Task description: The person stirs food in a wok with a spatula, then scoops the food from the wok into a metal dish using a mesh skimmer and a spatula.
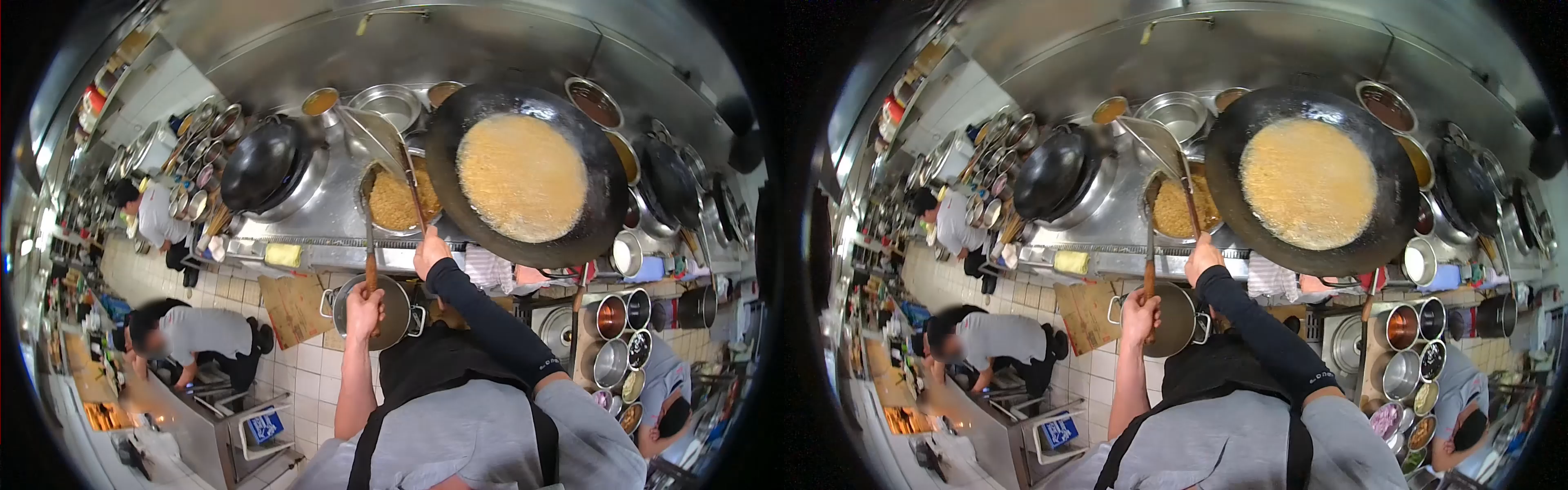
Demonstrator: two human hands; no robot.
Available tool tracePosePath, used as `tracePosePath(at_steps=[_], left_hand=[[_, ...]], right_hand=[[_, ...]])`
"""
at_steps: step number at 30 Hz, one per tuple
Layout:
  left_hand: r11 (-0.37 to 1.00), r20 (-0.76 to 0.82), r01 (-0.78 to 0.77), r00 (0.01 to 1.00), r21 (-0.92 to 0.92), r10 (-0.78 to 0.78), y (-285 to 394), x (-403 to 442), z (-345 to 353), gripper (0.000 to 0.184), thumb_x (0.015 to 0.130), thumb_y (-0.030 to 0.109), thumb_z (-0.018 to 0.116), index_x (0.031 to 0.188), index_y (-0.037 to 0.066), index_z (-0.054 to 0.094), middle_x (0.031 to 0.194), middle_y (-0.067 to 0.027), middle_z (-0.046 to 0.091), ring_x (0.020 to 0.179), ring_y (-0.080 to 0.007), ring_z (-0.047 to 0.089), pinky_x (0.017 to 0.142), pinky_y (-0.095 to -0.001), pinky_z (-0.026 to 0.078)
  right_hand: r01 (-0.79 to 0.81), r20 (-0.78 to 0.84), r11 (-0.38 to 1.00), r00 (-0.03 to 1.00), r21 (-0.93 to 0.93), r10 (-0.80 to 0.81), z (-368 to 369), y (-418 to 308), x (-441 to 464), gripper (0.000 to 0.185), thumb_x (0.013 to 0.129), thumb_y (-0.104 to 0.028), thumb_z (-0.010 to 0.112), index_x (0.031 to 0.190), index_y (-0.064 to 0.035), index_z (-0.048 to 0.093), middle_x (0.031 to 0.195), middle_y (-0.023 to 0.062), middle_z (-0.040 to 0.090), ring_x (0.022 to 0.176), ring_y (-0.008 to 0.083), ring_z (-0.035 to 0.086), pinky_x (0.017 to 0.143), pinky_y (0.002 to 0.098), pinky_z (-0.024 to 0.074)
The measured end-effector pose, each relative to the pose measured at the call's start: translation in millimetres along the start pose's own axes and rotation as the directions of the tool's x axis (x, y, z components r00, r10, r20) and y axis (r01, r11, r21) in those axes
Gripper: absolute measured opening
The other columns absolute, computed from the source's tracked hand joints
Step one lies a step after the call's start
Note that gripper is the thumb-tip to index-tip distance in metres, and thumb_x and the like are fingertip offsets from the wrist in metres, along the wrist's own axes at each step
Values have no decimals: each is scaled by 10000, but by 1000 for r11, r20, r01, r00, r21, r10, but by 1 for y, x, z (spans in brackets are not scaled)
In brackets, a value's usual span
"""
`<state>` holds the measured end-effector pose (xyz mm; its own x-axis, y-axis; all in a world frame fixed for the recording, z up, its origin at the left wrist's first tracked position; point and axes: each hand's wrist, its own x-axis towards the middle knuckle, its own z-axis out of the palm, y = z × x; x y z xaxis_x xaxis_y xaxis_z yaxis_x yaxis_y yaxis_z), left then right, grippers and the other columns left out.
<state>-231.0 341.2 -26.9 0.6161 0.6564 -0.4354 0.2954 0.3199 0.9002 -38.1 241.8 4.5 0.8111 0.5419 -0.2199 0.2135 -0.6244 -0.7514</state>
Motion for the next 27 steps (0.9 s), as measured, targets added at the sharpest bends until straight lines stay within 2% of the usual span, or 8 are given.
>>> tracePosePath(at_steps=[4,9,11,15,21,24,25,27], left_hand=[[999,-4,-16,1000,29,16,-9,16,-4,362,938,32,652,1245,-72,490,772,-39,547,524,-92,512,402,-253,413],[994,-22,-28,999,110,31,-14,31,-7,409,936,40,654,1278,-79,465,777,-42,547,527,-97,510,399,-264,405],[992,-19,-46,999,116,49,-16,38,-8,409,934,38,654,1283,-66,467,786,-42,547,529,-95,502,404,-264,404],[987,-1,-54,998,152,55,-2,46,-14,412,938,34,647,1294,-62,461,791,-41,543,523,-89,488,406,-262,394],[970,-73,-77,993,231,97,43,-3,9,441,944,29,640,1327,-78,448,795,-44,550,516,-81,485,405,-251,380],[970,-140,-86,983,226,120,49,-32,31,453,946,23,635,1339,-90,439,798,-43,551,515,-78,481,410,-248,382],[972,-147,-101,980,213,134,49,-39,37,455,948,21,632,1343,-93,437,799,-43,551,516,-77,480,411,-246,382],[976,-186,-119,971,182,153,54,-50,54,437,950,19,628,1335,-85,448,797,-40,553,529,-78,490,418,-247,391]], right_hand=[[259,-285,946,938,193,-198,-40,23,-17,458,943,-109,560,1369,-31,414,934,351,657,953,517,649,835,552,501],[-160,-337,982,934,-102,117,-169,95,-31,277,941,-159,592,1171,-7,566,951,318,676,909,499,663,808,526,534],[222,-472,957,834,-186,-286,-232,160,-23,243,939,-161,584,1111,9,568,916,316,684,872,518,661,792,552,529],[-219,-515,864,856,-454,-54,-331,228,-22,509,961,-192,592,1382,17,400,978,353,677,934,526,662,847,573,513],[-321,-525,746,850,-583,-45,-406,380,47,397,977,-145,548,1326,-38,393,907,313,667,796,493,679,708,587,534],[-474,-133,866,859,158,494,-406,304,27,314,977,-97,514,1266,-54,399,762,185,589,553,332,622,480,524,501],[-471,-24,836,868,283,497,-404,298,23,287,973,-66,503,1240,-77,399,721,90,490,458,159,459,365,380,396],[-591,256,651,802,476,540,-406,295,22,289,969,-53,532,1225,-93,404,729,84,500,473,115,412,388,318,362]])
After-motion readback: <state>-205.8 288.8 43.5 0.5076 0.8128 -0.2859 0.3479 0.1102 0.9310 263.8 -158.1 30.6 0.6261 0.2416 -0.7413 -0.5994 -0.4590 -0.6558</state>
